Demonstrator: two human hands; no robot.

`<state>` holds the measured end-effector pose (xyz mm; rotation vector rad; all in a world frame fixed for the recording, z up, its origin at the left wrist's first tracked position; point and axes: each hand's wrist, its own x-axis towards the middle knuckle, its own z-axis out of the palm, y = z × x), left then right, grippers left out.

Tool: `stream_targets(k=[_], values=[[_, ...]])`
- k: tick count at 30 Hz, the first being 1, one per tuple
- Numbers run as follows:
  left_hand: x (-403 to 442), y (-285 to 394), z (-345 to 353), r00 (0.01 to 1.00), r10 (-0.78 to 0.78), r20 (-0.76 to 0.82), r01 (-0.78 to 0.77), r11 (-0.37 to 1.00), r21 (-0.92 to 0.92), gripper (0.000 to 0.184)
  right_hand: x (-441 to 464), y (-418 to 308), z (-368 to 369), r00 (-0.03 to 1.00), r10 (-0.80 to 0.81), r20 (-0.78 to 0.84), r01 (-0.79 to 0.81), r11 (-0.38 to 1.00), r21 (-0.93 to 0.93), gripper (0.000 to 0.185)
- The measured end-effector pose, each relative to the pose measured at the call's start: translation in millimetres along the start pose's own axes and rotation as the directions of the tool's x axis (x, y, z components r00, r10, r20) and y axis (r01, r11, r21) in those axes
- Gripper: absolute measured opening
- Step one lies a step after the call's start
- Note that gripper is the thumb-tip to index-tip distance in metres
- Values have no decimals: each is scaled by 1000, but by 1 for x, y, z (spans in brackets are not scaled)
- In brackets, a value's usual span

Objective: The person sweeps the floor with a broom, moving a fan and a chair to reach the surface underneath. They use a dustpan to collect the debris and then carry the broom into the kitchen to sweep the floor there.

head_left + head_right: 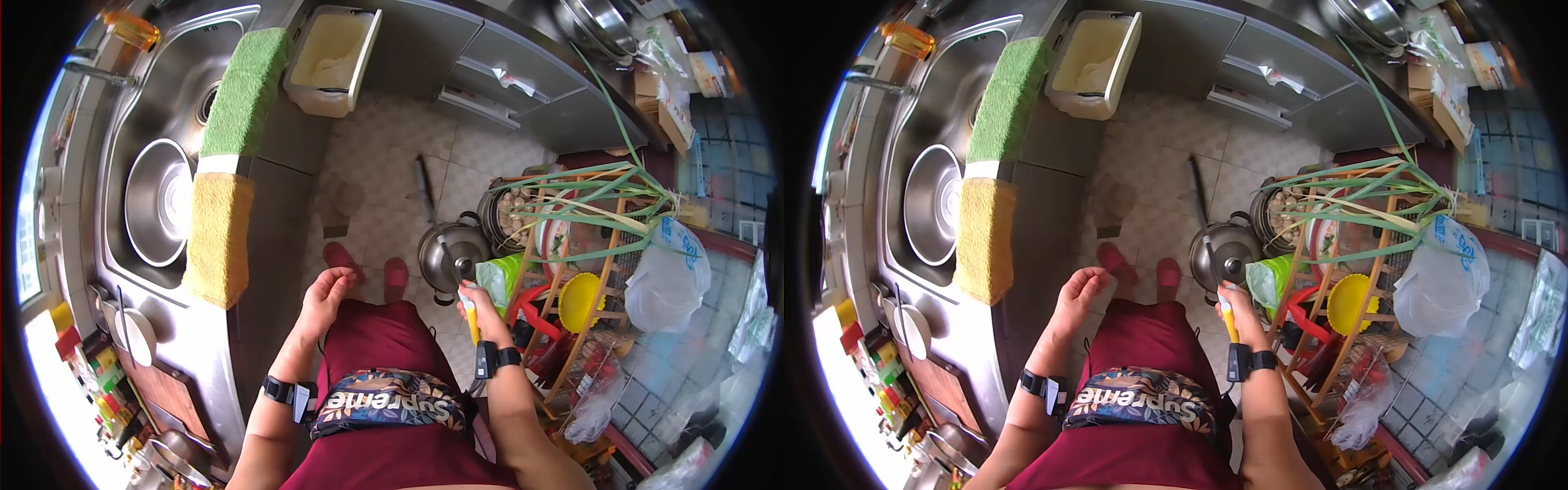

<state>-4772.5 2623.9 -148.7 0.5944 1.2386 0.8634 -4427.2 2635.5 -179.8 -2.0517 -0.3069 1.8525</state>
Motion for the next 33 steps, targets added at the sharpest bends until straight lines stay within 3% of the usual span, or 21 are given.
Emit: stream_targets(k=[2,5,8,9,11,12,14,15,17,20,26,33], values=[[-7,-2,10,999,34,-11,-34,999,-15,23,-9,0,-25,994,23,107,-28,998,48,44],[-20,2,20,997,61,-37,-63,997,-42,23,-15,-22,-32,997,39,69,-28,987,-156,44],[-33,-1,28,995,72,-63,-75,996,-56,23,36,-22,-35,969,-231,89,247,886,-393,46],[-36,-4,31,994,77,-72,-81,995,-57,23,71,-20,-38,943,-312,117,329,815,-477,46],[-46,-11,34,988,106,-113,-111,993,-35,22,129,-25,-20,762,-610,215,470,294,-832,42],[-51,-13,34,985,115,-128,-118,993,-21,22,83,-49,8,857,-496,136,337,341,-878,40],[-58,-14,33,978,102,-182,-112,993,-42,22,82,-38,13,912,-370,175,283,260,-923,39],[-62,-14,32,973,99,-207,-113,992,-55,22,80,-31,12,933,-308,188,259,211,-942,39],[-67,-15,28,963,128,-236,-145,988,-55,22,83,13,-10,917,-354,185,260,176,-950,36],[-75,-8,26,945,167,-281,-186,982,-40,22,26,15,-23,974,-161,159,176,100,-979,34],[-87,4,27,922,225,-316,-241,970,-13,23,-12,-13,-36,949,-135,285,261,-173,-950,31],[-106,22,24,882,311,-354,-315,948,48,24,-45,-49,-23,904,-263,337,304,-160,-939,32]])
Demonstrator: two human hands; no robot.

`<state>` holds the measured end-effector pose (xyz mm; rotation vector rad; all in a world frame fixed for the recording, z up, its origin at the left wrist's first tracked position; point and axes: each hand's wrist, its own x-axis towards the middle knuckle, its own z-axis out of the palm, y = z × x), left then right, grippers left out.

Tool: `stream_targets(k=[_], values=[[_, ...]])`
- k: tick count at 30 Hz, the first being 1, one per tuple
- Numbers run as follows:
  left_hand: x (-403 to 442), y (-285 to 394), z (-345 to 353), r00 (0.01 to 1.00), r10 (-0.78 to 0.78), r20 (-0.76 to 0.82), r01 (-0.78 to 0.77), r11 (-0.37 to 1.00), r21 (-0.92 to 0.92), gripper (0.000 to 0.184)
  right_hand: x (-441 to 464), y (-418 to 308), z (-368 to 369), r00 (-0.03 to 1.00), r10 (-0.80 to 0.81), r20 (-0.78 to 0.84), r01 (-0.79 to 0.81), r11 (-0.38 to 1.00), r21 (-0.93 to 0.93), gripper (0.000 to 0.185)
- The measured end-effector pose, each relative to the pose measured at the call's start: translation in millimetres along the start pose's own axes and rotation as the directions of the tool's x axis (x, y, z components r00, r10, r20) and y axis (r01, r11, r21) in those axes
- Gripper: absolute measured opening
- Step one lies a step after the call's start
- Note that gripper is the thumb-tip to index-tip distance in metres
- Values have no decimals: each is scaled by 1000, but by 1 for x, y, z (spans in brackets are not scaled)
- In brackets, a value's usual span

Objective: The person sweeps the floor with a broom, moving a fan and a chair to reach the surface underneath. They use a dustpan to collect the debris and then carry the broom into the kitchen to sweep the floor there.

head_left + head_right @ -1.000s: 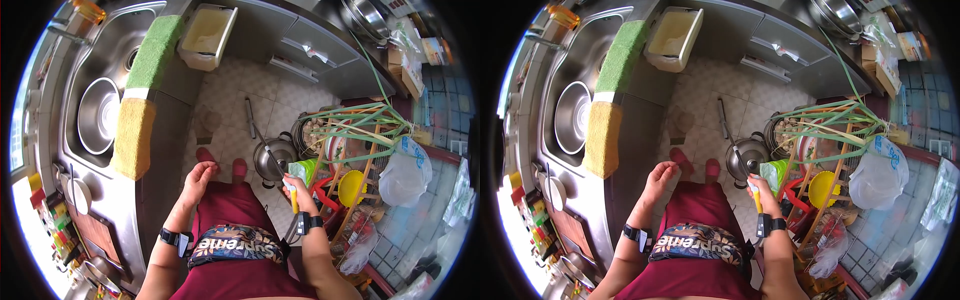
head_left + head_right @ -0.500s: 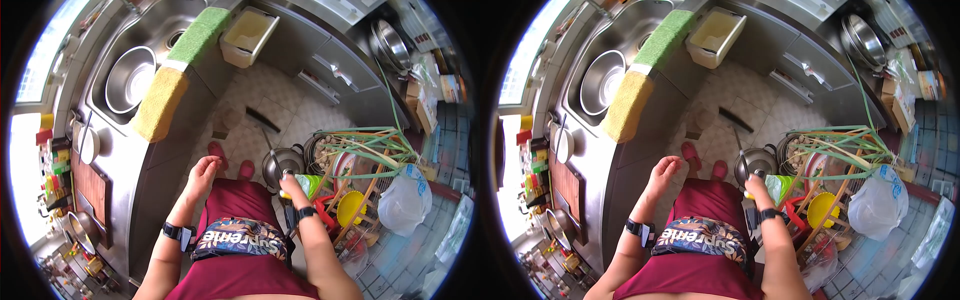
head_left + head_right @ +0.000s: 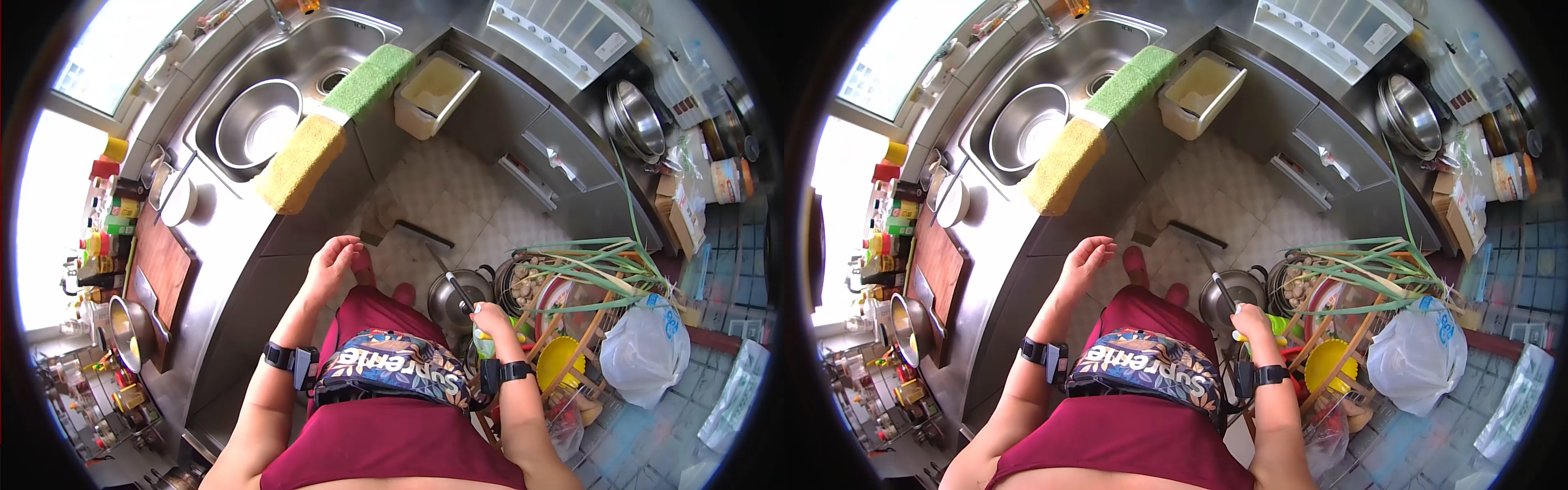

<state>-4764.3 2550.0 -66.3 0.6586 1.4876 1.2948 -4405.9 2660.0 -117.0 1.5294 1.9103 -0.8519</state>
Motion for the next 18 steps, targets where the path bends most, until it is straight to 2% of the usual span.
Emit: stream_targets(k=[3,4,6,9,15,18], values=[[-4,-2,-2,1000,9,-5,-9,1000,2,26,14,-12,-10,998,18,-64,-14,998,64,31],[-5,-4,-2,1000,13,-3,-13,1000,8,26,36,-14,-8,999,-22,-42,21,999,-34,30],[-8,-7,-1,1000,9,6,-9,1000,11,25,70,-29,-8,999,29,-19,-28,999,34,26],[-14,-8,-1,1000,-6,-1,6,1000,4,24,82,-78,-30,994,94,-62,-92,995,42,30],[-22,0,-10,998,-11,-66,13,1000,28,25,88,-109,-54,991,125,39,-113,968,-222,31],[-21,1,-11,996,-4,-86,4,1000,4,25,83,-90,-65,993,110,50,-83,923,-375,30]])
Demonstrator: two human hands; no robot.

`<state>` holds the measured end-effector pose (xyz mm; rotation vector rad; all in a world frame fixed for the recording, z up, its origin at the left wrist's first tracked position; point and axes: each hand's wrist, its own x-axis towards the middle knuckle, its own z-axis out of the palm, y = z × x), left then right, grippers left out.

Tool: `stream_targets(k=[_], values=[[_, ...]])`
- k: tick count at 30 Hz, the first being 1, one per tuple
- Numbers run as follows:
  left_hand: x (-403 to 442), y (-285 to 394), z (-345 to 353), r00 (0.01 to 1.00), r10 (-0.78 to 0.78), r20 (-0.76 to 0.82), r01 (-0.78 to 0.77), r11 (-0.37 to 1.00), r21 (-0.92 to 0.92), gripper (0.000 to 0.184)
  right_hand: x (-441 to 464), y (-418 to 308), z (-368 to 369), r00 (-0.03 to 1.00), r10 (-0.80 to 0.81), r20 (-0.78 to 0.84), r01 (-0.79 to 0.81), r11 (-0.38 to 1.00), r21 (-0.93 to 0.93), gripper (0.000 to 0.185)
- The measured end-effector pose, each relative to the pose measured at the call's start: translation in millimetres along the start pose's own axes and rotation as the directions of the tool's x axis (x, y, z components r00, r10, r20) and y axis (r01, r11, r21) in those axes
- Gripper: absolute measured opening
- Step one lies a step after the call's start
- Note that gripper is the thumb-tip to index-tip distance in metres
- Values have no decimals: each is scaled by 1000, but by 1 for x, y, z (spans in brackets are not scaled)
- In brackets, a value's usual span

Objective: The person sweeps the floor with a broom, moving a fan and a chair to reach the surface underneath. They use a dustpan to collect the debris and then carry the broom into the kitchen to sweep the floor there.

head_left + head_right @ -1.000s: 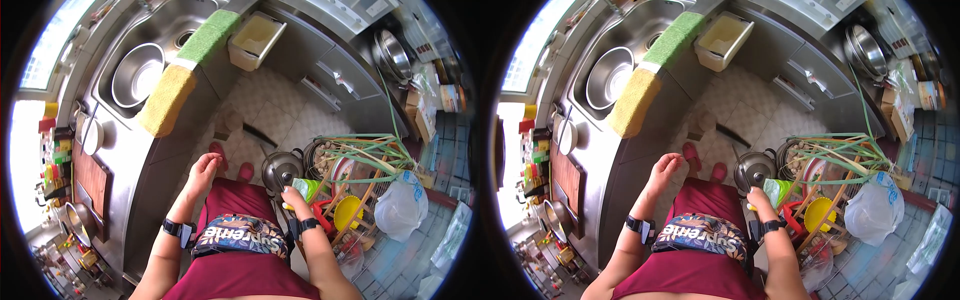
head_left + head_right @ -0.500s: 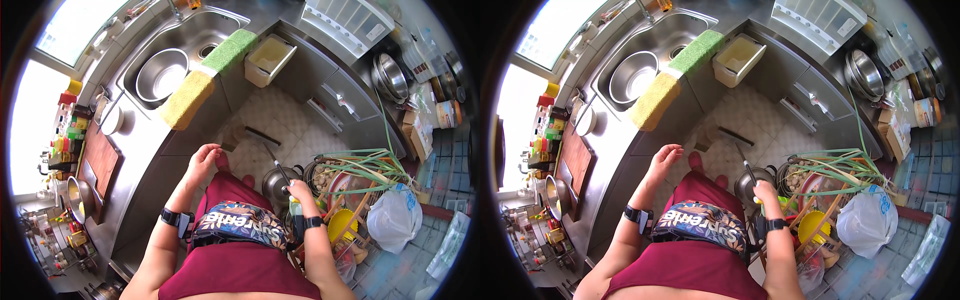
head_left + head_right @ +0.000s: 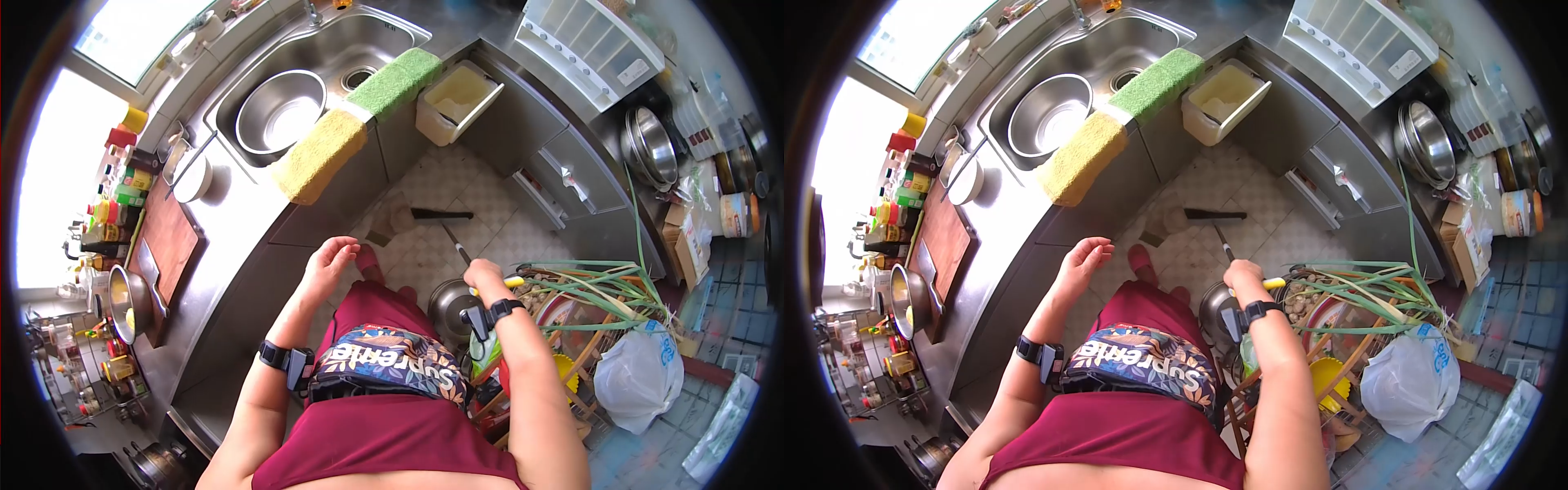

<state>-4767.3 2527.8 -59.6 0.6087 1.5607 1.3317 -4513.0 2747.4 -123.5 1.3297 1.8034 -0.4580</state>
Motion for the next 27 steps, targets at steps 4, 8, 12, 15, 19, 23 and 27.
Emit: stream_targets(k=[4,8,12,15,19,23,27], values=[[7,-2,4,999,2,32,0,999,-46,25,-23,29,-5,999,-3,49,10,991,-133,31],[10,10,17,999,0,42,4,997,-81,23,-33,55,-11,997,-41,59,51,982,-183,32],[12,14,25,998,-15,66,22,994,-104,23,-47,69,-12,996,-82,-23,79,989,-124,33],[15,6,28,996,15,89,-5,994,-109,23,-61,64,-6,994,-76,-75,71,996,-61,31],[13,10,27,996,9,85,-4,998,-62,24,-62,58,4,989,-69,-129,69,998,-1,29],[15,16,24,997,6,74,-3,999,-36,24,-70,51,7,982,-93,-165,98,995,24,27],[20,11,23,995,10,101,-3,997,-72,24,-62,37,26,974,-128,-185,135,990,26,27]])
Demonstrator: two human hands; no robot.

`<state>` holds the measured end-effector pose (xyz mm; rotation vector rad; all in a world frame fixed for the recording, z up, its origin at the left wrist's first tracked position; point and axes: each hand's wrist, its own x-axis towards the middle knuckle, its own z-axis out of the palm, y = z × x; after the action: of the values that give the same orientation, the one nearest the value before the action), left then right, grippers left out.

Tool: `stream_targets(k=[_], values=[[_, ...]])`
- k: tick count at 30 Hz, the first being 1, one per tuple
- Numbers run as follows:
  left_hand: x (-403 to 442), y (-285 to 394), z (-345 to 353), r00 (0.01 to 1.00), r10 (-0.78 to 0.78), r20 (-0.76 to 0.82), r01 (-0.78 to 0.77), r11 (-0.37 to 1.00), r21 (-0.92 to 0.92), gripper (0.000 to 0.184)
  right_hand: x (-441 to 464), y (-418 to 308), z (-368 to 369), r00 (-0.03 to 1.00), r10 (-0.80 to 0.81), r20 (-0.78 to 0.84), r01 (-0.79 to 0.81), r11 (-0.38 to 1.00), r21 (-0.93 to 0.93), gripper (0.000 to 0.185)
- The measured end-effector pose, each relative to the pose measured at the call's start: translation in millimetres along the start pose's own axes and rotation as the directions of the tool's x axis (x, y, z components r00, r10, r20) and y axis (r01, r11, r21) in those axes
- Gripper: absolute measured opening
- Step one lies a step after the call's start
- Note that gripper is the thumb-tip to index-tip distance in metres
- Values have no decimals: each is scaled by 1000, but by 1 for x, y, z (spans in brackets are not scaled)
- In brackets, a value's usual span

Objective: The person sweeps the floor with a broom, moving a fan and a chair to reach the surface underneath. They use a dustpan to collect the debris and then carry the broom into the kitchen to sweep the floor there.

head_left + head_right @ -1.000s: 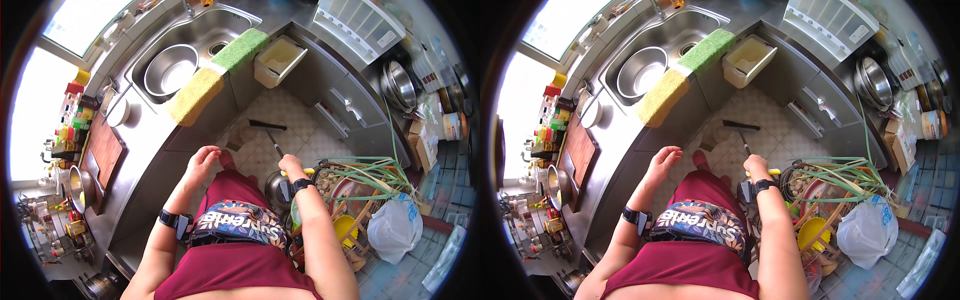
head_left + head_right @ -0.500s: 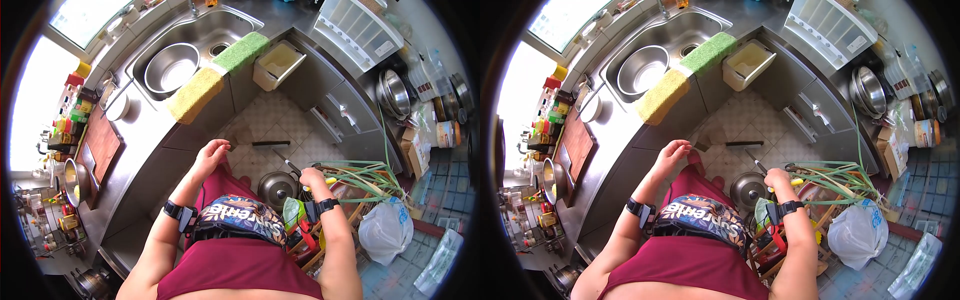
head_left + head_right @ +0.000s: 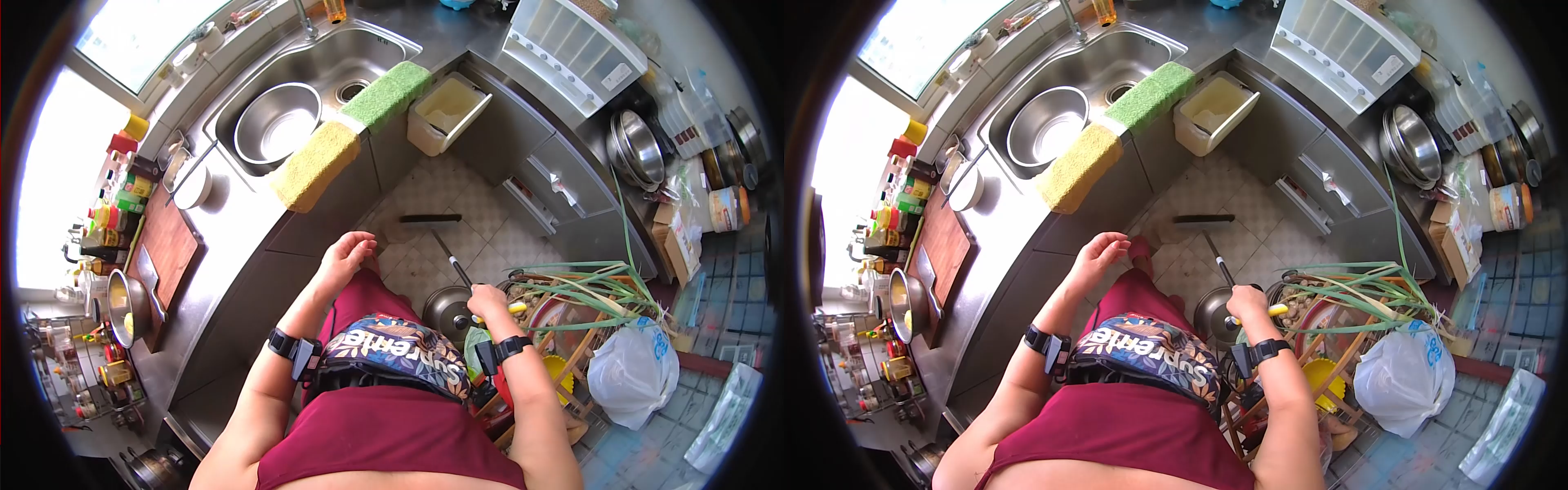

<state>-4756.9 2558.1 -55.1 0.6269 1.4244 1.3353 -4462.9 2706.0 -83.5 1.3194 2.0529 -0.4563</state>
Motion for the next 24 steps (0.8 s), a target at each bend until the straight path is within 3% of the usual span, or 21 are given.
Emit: stream_targets(k=[13,20,24], values=[[-20,-21,-20,990,-105,-97,106,994,7,24,88,-27,28,978,131,161,-144,987,72,29],[-22,-36,-31,982,-146,-116,141,989,-53,23,86,-21,-7,993,109,41,-112,989,93,28],[-25,-43,-50,982,-139,-130,133,989,-60,23,99,-32,-21,984,177,-5,-175,978,114,29]])
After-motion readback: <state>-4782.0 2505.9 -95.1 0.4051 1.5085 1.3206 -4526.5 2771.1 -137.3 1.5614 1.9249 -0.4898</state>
